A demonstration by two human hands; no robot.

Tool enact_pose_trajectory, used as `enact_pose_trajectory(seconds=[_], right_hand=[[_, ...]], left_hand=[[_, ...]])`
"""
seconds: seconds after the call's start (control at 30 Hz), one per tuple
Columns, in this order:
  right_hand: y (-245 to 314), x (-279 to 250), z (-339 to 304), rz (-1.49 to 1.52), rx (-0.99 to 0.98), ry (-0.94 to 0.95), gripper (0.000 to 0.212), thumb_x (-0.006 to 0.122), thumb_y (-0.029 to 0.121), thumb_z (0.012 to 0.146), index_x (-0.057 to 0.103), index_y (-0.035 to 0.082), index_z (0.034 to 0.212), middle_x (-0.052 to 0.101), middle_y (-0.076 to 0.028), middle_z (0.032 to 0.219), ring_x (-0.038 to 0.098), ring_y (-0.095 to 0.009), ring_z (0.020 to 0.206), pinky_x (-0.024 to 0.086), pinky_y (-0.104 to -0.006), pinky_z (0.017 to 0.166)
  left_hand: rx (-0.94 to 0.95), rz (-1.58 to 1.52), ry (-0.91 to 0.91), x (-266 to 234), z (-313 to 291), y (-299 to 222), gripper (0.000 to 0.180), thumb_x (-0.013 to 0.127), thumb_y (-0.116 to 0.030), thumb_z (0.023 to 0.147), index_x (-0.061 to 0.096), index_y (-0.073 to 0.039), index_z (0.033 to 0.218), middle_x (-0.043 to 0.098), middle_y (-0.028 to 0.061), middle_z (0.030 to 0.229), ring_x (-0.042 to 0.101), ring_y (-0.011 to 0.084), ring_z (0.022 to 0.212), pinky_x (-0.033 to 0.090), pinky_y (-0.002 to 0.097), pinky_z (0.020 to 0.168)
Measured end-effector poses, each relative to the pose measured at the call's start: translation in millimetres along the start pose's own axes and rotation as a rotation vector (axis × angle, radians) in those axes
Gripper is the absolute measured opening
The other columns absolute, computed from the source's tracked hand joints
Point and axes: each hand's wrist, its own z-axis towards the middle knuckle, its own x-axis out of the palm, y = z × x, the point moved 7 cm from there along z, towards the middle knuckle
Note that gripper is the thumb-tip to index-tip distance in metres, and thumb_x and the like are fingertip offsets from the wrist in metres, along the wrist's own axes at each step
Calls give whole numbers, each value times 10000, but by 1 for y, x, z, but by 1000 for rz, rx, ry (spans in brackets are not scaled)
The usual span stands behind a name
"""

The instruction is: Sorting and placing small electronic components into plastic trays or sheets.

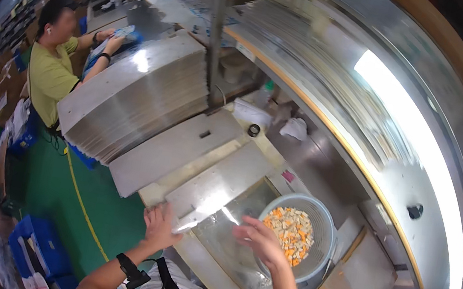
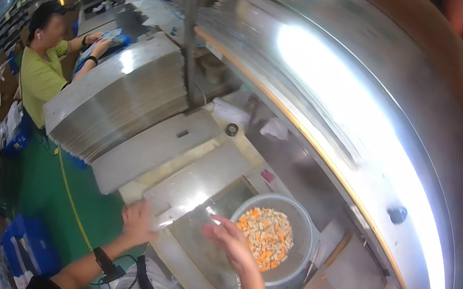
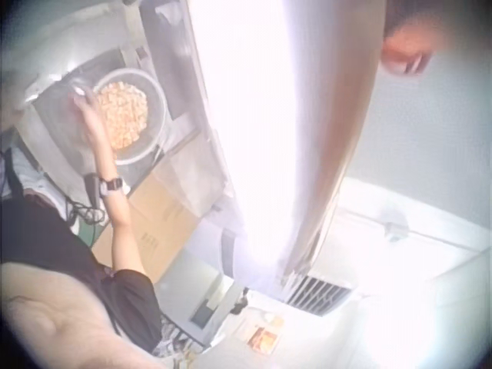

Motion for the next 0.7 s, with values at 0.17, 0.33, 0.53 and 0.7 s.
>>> enact_pose_trajectory(seconds=[0.17,0.33,0.53,0.7], right_hand=[[20,-54,-130,-7,-173,53,398,453,83,785,331,-28,1147,497,-206,1004,494,-264,944,395,-328,806],[5,-153,-263,70,-328,-452,410,481,148,762,366,-32,1112,502,-228,962,510,-292,906,423,-351,772],[-84,-251,-371,-632,41,-1086,492,526,201,725,345,3,1138,505,-210,974,498,-323,891,391,-394,769],[-190,-274,-417,-926,516,-1533,609,528,322,699,297,24,1178,318,-254,1173,315,-381,1073,256,-450,881]], left_hand=[[-25,0,74,2,1,1,981,630,-421,523,106,-3,1240,150,278,1223,113,396,1152,30,567,900],[21,2,151,14,6,-12,1029,642,-444,519,66,-2,1249,39,283,1262,17,399,1183,-6,584,889],[124,-25,94,-38,5,-54,927,663,-358,562,140,-6,1242,71,264,1271,18,384,1190,27,530,927],[650,-494,157,-106,-8,-204,675,634,-240,637,305,8,1172,269,224,1213,219,344,1149,195,403,933]])
